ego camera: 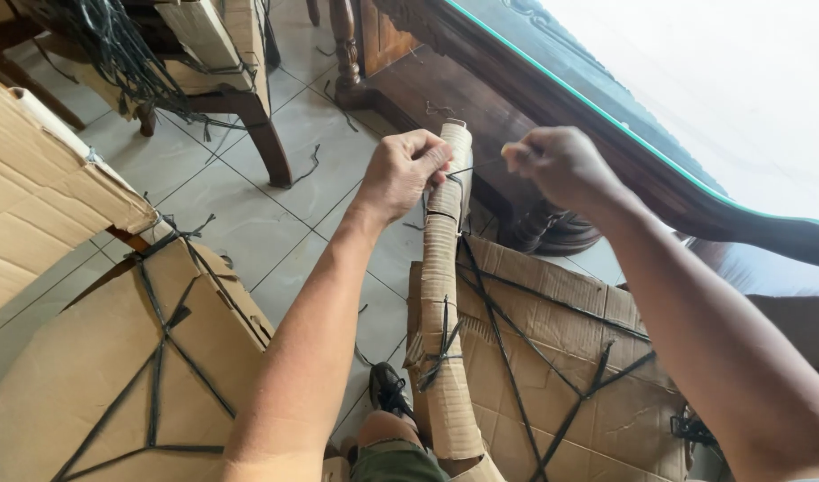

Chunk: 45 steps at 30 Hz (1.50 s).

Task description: Tying cardboard padding to wooden chairs using plastic strips to protect them for transport.

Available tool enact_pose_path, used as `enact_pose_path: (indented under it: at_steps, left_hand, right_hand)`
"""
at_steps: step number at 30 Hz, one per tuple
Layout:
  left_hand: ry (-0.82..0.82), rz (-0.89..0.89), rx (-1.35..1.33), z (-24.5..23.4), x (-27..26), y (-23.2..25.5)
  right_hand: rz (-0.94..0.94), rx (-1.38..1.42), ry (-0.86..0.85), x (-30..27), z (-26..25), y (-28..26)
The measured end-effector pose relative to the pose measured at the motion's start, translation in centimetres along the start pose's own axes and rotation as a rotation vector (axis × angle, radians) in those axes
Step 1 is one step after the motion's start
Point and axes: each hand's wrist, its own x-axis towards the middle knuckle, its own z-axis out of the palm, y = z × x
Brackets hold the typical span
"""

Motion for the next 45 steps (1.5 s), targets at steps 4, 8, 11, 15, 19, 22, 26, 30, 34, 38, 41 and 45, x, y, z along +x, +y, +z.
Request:
enact_pose_path:
  at_steps: [4,8,11,15,19,22,26,30,34,38,41,45]
  left_hand:
    - [-0.102,-0.022,0.264,0.5,0.0,1.2]
    - [-0.137,-0.044,0.425,0.3,0.0,1.7]
    - [-0.083,-0.051,0.259,0.3,0.1,0.2]
    - [-0.064,-0.079,0.058,0.1,0.1,-0.8]
    - [-0.055,-0.091,0.035,0.4,-0.3,-0.2]
    - [-0.042,-0.112,0.041,0.1,-0.4,0.0]
    - [-0.006,-0.116,-0.020,0.1,-0.1,-0.3]
    - [0.013,-0.060,-0.063,0.4,0.5,-1.7]
    - [0.059,-0.053,-0.036,0.4,0.6,-1.4]
    - [0.081,-0.084,-0.081,0.5,0.8,-0.8]
    - [0.117,-0.120,-0.031,0.5,0.1,0.0]
    - [0.102,-0.047,0.026,0.8,-0.8,-0.2]
  right_hand:
    - [-0.094,0.311,0.080,0.0,-1.5,-1.7]
    - [-0.270,0.294,0.119,1.4,-0.7,-3.2]
    - [-0.560,0.536,0.228,2.4,0.8,-3.0]
    - [-0.324,0.706,0.372,1.1,1.8,-3.3]
    - [-0.218,0.667,0.042,2.4,5.1,-1.5]
    - [-0.293,0.643,0.015,3.2,6.8,-1.4]
    - [-0.305,0.557,0.143,2.8,7.1,-1.7]
    - [-0.289,0.528,0.187,1.9,7.2,-1.2]
    - [-0.410,0.631,0.183,1.6,7.5,-1.6]
    - [-0.511,0.698,0.220,1.9,7.7,-2.5]
    - [-0.429,0.629,0.304,1.6,7.6,-3.0]
    - [-0.335,0.542,0.366,0.9,7.6,-3.4]
